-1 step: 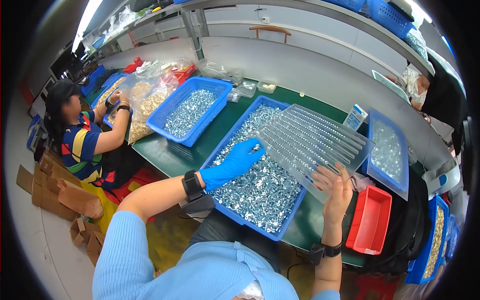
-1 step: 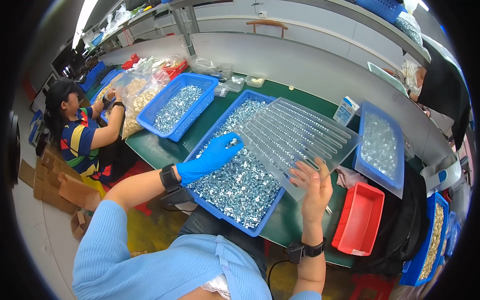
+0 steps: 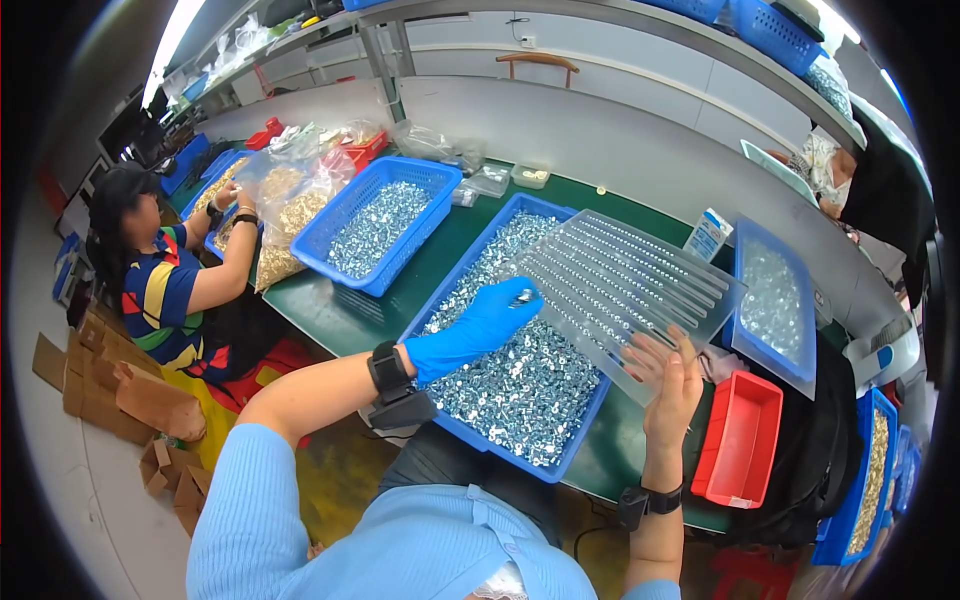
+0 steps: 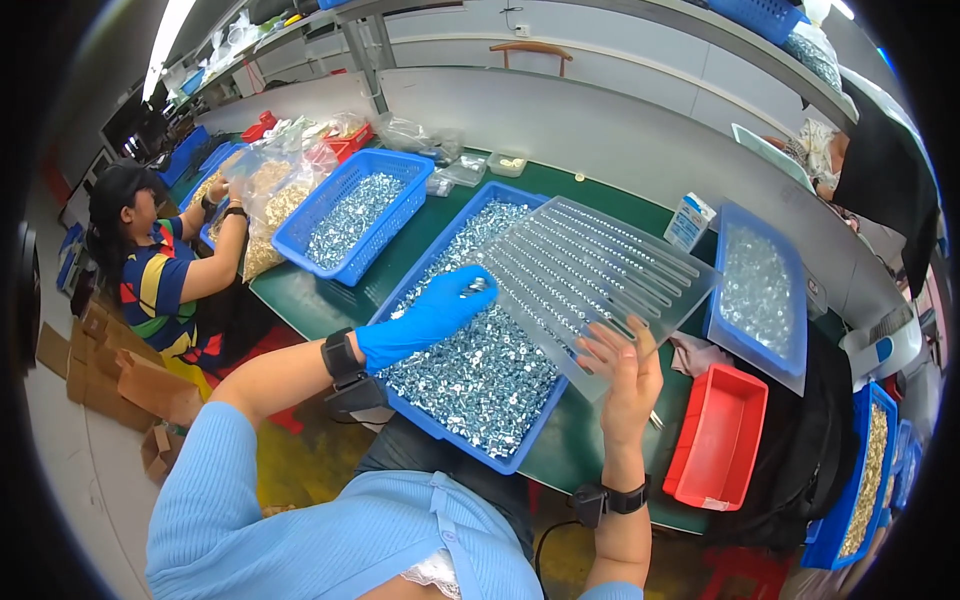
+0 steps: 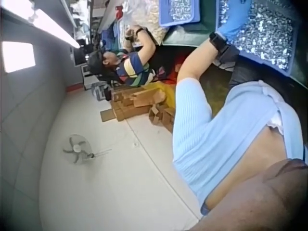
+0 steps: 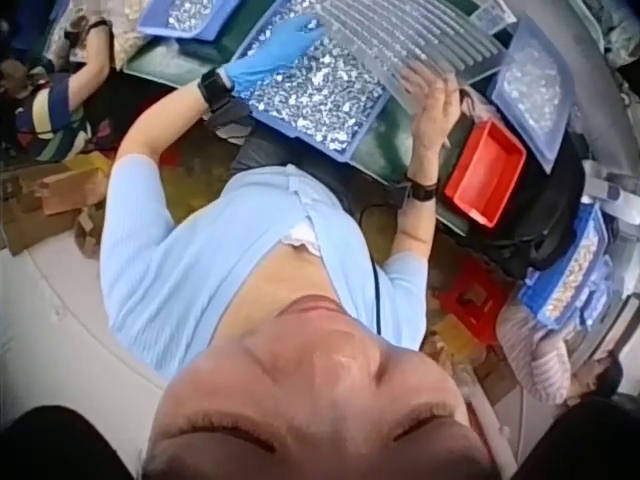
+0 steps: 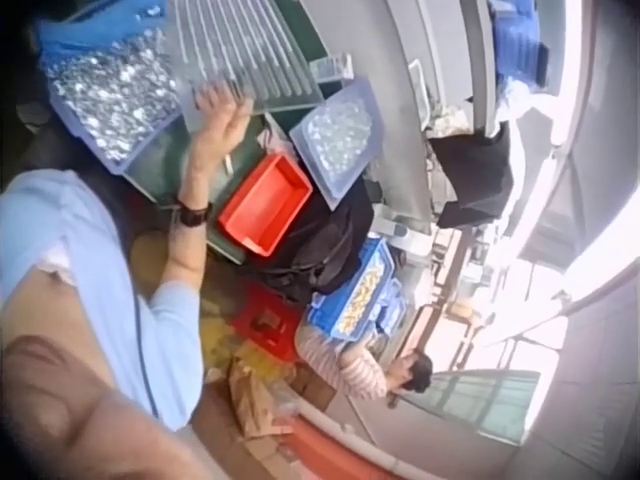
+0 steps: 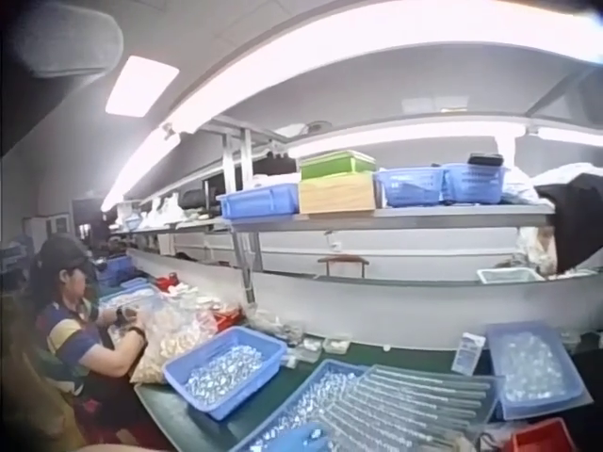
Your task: Sorting small metal or plastic components into a grid tray using an alignment template.
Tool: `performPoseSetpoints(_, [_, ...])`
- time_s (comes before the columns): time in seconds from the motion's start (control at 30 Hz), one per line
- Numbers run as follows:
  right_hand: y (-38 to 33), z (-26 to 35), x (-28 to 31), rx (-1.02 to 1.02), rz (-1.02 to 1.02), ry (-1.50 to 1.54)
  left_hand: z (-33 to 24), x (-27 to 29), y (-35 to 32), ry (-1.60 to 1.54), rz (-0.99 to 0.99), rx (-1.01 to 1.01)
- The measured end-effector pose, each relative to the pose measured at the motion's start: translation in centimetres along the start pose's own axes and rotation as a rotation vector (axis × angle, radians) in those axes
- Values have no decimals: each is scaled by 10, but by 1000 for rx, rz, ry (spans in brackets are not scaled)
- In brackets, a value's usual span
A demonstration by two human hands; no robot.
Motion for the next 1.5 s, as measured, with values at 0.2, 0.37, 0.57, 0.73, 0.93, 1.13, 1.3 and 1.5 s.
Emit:
performPoseSetpoints(0.2, [1, -4, -1, -8, 28, 35, -81, -61, 20, -153, 218, -220])
performPoseSetpoints(0.37, [1, -6, 4, 1, 37, -39, -86, -67, 26, -23, 223, -268])
performPoseSetpoints(0.57, [0, 1, 0, -4, 24, -133, -76, -51, 18, -546, 132, 270])
performPoseSetpoints(0.73, [1, 0, -1, 15, 37, -109, -85, -69, 20, -1093, 5, 305])
performPoseSetpoints(0.93, [4, -1, -3, 33, 22, -104, -80, -69, 29, -1313, -99, 275])
performPoseSetpoints(1.13, [-1, 1, -5, 40, 31, -116, -78, -67, 12, -1384, -11, 269])
performPoseSetpoints(1.3, [-3, 1, -3, 45, 43, -173, -100, -82, 6, -1450, 11, 298])
performPoseSetpoints(1.5, [2, -1, -5, 72, 27, -165, -83, -69, 16, -1455, 26, 187])
Point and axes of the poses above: each hand's wrist, its own y-axis towards the middle knuckle, its own x-axis out of the back of the hand, z = x × y, the point moved 2 cm from there along y, towards the middle knuckle, and after that the axes turned 9 degrees about x, right-handed, at the moved point
